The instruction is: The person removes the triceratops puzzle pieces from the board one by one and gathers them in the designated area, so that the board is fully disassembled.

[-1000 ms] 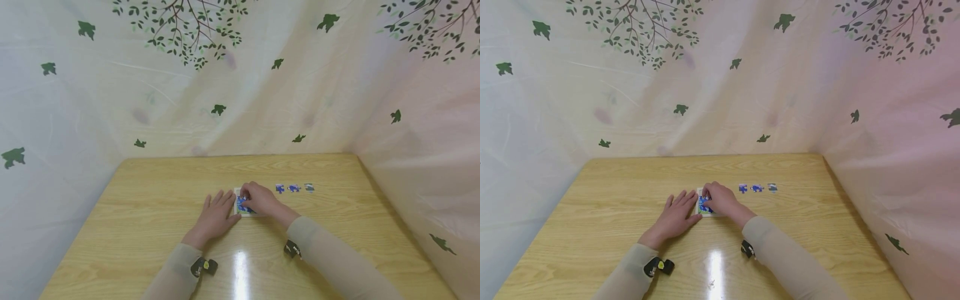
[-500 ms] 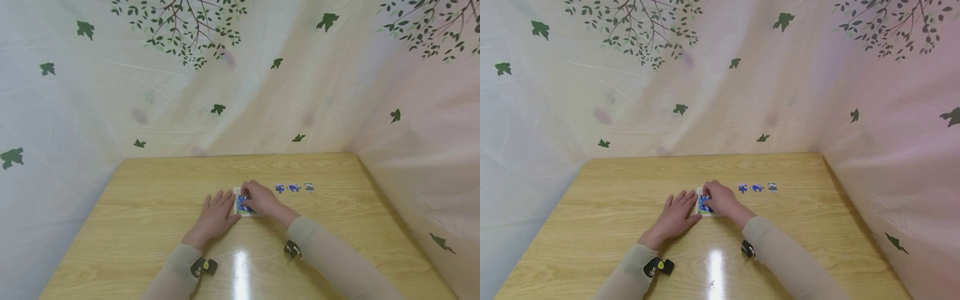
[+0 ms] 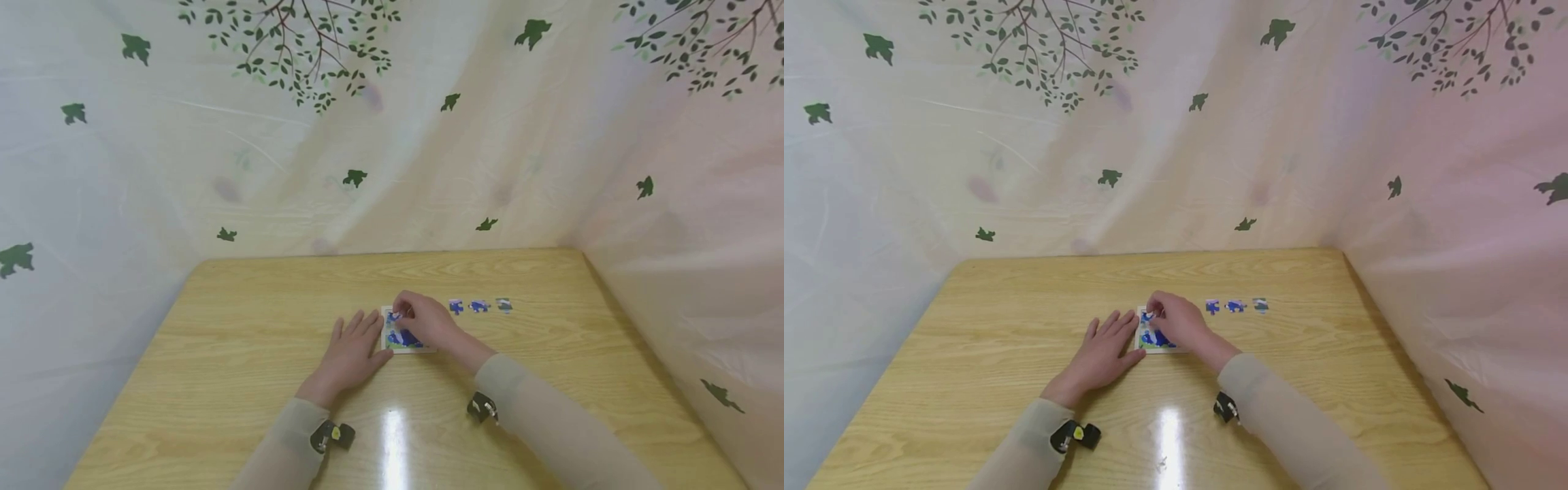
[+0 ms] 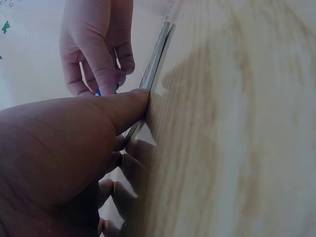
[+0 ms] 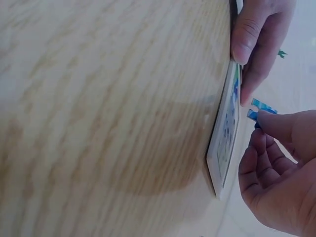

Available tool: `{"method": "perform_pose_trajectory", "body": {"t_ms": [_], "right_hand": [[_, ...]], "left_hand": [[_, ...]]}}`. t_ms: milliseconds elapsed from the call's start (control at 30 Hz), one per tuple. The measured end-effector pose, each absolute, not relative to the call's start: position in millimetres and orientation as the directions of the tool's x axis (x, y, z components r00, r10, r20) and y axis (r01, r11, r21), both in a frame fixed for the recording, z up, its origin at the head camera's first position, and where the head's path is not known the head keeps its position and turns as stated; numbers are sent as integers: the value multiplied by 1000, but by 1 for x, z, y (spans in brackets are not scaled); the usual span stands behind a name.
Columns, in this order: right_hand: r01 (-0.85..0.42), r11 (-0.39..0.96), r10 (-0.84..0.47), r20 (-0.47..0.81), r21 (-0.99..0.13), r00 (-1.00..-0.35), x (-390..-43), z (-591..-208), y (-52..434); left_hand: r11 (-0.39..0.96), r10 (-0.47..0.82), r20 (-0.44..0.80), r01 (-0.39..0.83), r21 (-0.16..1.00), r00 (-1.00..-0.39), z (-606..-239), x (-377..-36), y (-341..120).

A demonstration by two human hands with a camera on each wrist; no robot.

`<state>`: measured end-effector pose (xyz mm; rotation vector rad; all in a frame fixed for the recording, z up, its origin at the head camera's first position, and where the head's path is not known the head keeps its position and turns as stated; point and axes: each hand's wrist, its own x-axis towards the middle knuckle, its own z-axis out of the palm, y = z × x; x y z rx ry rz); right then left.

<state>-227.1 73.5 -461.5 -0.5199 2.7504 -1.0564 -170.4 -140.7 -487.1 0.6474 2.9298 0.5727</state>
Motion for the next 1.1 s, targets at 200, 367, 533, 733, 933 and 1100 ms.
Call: {"method": "perform_pose_trajectory", "body": {"t_ms": [200,367,533,733,933,1100], "right_hand": [[-266,670,-352,18,-693,-936,-226,-455,85],[-241,657,-326,19,-715,-945,-226,-449,104],[-231,688,-299,22,-688,-954,-225,-448,123],[-216,715,-268,25,-665,-963,-221,-451,147],[-195,710,-246,21,-676,-969,-219,-456,168],[-180,713,-250,-5,-677,-968,-219,-457,178]], "left_hand": [[845,418,-6,387,369,-908,-491,-172,-140],[850,413,-14,380,364,-911,-494,-173,-140],[852,405,-27,366,375,-914,-492,-172,-140],[854,407,-27,371,364,-913,-490,-172,-141],[855,412,-29,375,359,-911,-489,-172,-142],[853,412,-35,372,366,-911,-488,-171,-142]]}}
